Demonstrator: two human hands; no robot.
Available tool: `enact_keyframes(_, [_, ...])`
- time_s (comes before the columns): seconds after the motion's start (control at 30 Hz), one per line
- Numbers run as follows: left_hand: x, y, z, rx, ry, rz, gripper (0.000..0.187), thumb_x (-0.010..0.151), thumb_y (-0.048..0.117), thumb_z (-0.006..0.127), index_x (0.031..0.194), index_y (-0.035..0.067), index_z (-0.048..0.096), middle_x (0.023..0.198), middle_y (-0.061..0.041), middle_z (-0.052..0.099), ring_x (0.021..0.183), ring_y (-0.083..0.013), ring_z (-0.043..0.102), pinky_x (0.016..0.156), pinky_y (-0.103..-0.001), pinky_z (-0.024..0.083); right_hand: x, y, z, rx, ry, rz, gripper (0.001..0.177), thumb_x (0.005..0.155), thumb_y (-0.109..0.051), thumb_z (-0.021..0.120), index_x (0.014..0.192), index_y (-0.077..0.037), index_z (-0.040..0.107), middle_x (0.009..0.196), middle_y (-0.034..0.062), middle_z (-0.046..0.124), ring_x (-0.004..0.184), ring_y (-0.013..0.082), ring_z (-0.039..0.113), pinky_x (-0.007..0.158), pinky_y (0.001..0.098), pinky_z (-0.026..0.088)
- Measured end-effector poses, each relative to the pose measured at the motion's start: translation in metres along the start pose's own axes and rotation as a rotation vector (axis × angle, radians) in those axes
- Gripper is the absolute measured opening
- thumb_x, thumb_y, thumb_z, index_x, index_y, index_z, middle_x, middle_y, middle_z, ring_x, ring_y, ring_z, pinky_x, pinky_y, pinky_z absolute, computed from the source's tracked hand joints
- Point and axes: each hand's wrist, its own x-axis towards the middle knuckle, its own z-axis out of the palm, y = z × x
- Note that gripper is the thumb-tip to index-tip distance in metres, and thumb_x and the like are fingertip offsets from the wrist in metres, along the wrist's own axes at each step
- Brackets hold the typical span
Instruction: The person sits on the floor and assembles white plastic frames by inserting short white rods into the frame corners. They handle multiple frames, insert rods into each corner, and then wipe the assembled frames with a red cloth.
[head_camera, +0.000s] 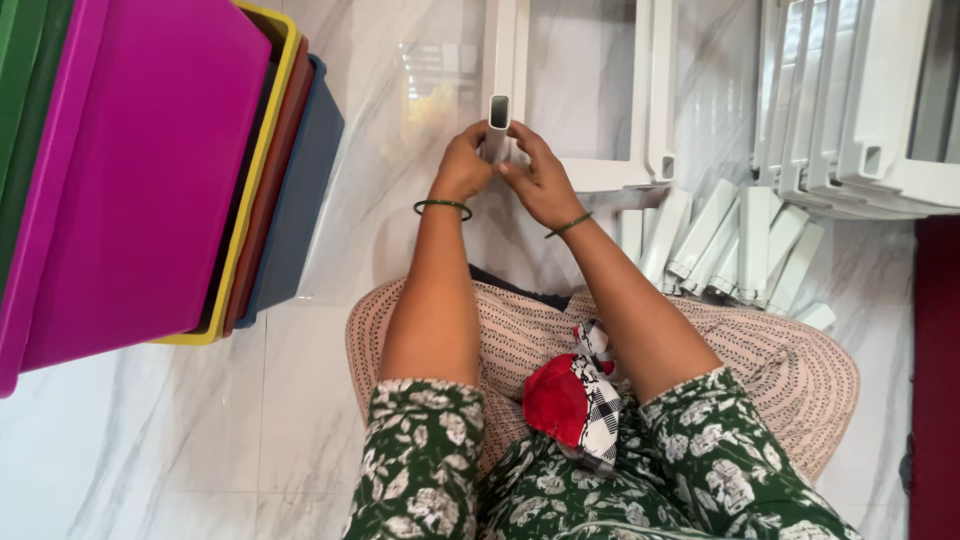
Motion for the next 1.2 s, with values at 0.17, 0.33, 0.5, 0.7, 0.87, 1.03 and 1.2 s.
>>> enact_keyframes(0.17, [0.000,-0.008,0.007,-0.047,0.072,-0.039,0.044,0.086,0.006,0.067,0.130,0.008,0.065,0.120,-0.013,0.074,0.113,-0.0254,0.071,0.097,-0.035,0.054,0.019,-0.016,0.008,-0.066,-0.079,0.126,0.048,0.105,-0.030,0.062,0.146,-0.007,0.050,0.136,0.0155,0.064,0.129,0.0288,0.062,0.108,0.0414,0.048])
enact_keyframes(0.33, [-0.017,0.012,0.009,0.098,0.221,0.006,0.034,0.090,0.018,0.067,0.123,0.011,0.071,0.101,-0.013,0.078,0.096,-0.0286,0.075,0.084,-0.037,0.057,0.035,-0.035,0.003,-0.263,-0.118,0.152,0.043,0.107,-0.039,0.057,0.131,-0.004,0.056,0.115,0.0174,0.071,0.107,0.0351,0.068,0.090,0.0427,0.053])
enact_keyframes(0.5, [-0.028,0.029,0.014,0.107,0.281,-0.035,0.038,0.089,0.016,0.065,0.127,0.016,0.071,0.101,-0.013,0.078,0.094,-0.0292,0.076,0.081,-0.038,0.057,0.042,-0.029,-0.008,-0.132,-0.186,0.189,0.042,0.107,-0.042,0.054,0.126,-0.005,0.056,0.100,0.0135,0.074,0.089,0.0295,0.075,0.081,0.0387,0.058])
enact_keyframes(0.7, [-0.029,0.032,0.018,0.171,0.306,-0.015,0.045,0.088,0.014,0.067,0.133,0.014,0.065,0.117,-0.013,0.075,0.109,-0.0296,0.072,0.091,-0.038,0.055,0.019,-0.003,0.004,-0.085,-0.037,0.136,0.045,0.105,-0.038,0.060,0.130,-0.001,0.054,0.107,0.0160,0.073,0.099,0.0285,0.072,0.087,0.0395,0.056])
enact_keyframes(0.87, [-0.032,0.038,0.020,0.190,0.288,-0.015,0.044,0.088,0.015,0.068,0.132,0.014,0.065,0.125,-0.012,0.072,0.111,-0.0306,0.071,0.092,-0.038,0.055,0.009,0.002,0.016,0.019,0.081,-0.052,0.046,0.111,-0.034,0.061,0.139,0.001,0.051,0.125,0.0205,0.069,0.117,0.0309,0.066,0.100,0.0422,0.052])
enact_keyframes(1.03, [-0.036,0.047,0.020,0.216,0.284,-0.095,0.048,0.091,0.020,0.068,0.138,0.017,0.061,0.116,-0.013,0.074,0.107,-0.0313,0.071,0.090,-0.040,0.055,0.029,-0.005,0.005,-0.021,-0.037,0.358,0.048,0.106,-0.038,0.055,0.138,-0.002,0.050,0.104,0.0196,0.075,0.096,0.0297,0.073,0.087,0.0377,0.057])
enact_keyframes(1.2, [-0.031,0.047,0.020,0.253,0.278,-0.099,0.052,0.086,0.022,0.071,0.137,0.020,0.062,0.115,-0.013,0.073,0.107,-0.0326,0.071,0.089,-0.041,0.056,0.036,-0.001,0.001,-0.030,-0.053,0.242,0.048,0.109,-0.033,0.053,0.143,-0.002,0.043,0.114,0.0198,0.073,0.106,0.0275,0.073,0.093,0.0372,0.056])
